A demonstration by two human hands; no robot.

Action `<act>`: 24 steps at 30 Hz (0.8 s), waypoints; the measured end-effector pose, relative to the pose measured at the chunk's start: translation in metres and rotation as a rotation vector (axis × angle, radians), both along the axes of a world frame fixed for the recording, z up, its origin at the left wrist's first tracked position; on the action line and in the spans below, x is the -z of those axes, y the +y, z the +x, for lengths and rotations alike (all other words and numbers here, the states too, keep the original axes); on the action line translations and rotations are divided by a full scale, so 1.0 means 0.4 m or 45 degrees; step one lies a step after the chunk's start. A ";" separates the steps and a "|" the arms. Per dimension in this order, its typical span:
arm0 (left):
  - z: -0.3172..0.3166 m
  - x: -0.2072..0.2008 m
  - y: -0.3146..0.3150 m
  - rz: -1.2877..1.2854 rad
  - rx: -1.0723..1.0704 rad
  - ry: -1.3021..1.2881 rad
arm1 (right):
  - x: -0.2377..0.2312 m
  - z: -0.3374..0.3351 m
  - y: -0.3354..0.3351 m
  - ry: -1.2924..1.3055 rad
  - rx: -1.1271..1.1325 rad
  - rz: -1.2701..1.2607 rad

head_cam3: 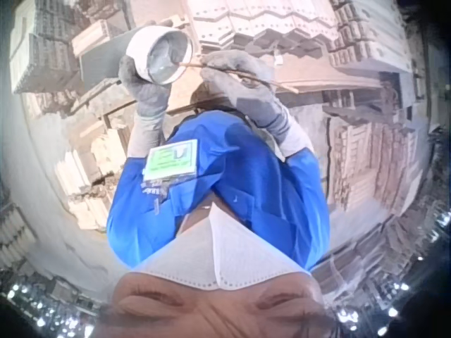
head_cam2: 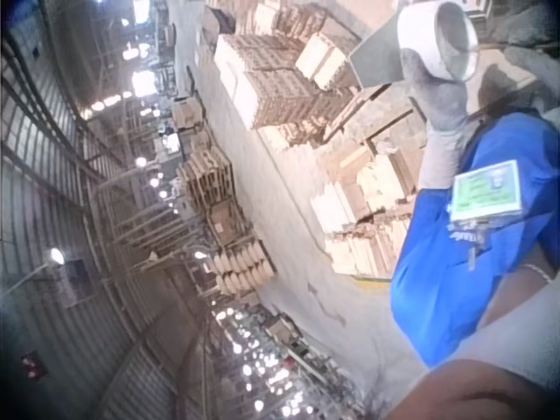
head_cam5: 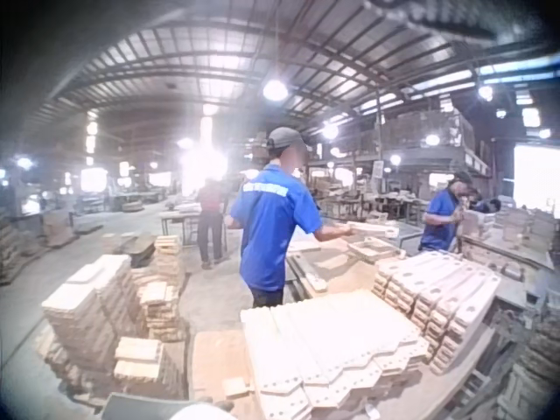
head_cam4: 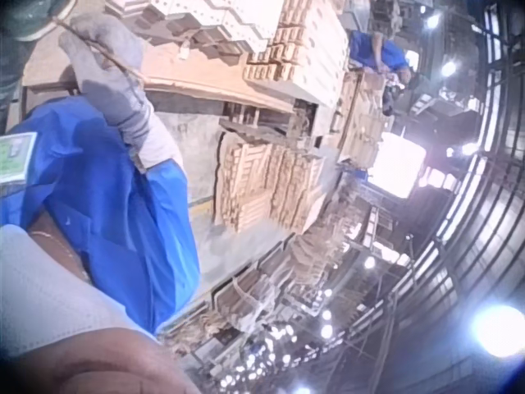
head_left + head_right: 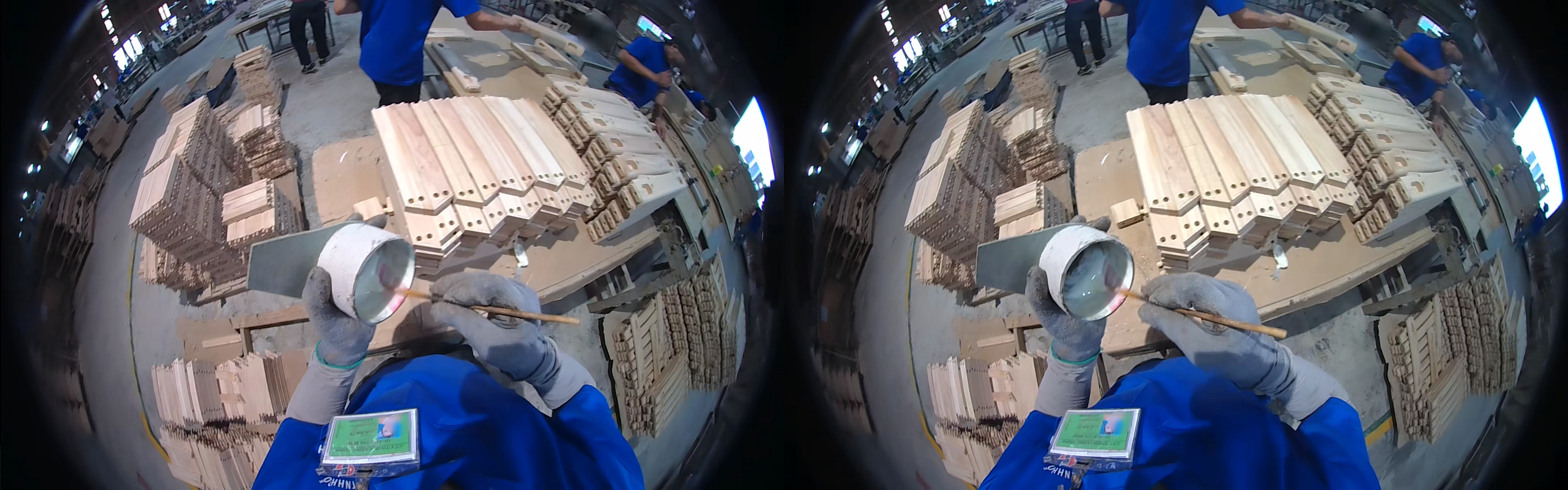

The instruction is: The person applies a white adhesive to the edges and holes of wooden furniture components using a brush. They repeatedly dip the brush into a container and coat the pieces, then place them into stacks on the workbench.

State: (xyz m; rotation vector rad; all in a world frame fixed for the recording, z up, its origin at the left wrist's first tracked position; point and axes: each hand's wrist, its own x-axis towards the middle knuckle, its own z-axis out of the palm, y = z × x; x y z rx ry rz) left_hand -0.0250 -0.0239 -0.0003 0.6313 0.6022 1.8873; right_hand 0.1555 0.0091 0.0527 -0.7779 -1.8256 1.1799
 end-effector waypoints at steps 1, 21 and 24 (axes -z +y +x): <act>0.004 0.003 0.007 -0.035 -0.052 0.066 | -0.003 0.007 -0.006 -0.007 0.016 -0.118; 0.007 -0.005 0.001 -0.046 0.003 0.018 | 0.039 0.008 0.020 -0.058 -0.129 0.386; -0.002 0.002 -0.004 -0.040 0.049 0.046 | 0.010 0.029 0.050 -0.226 -0.359 0.631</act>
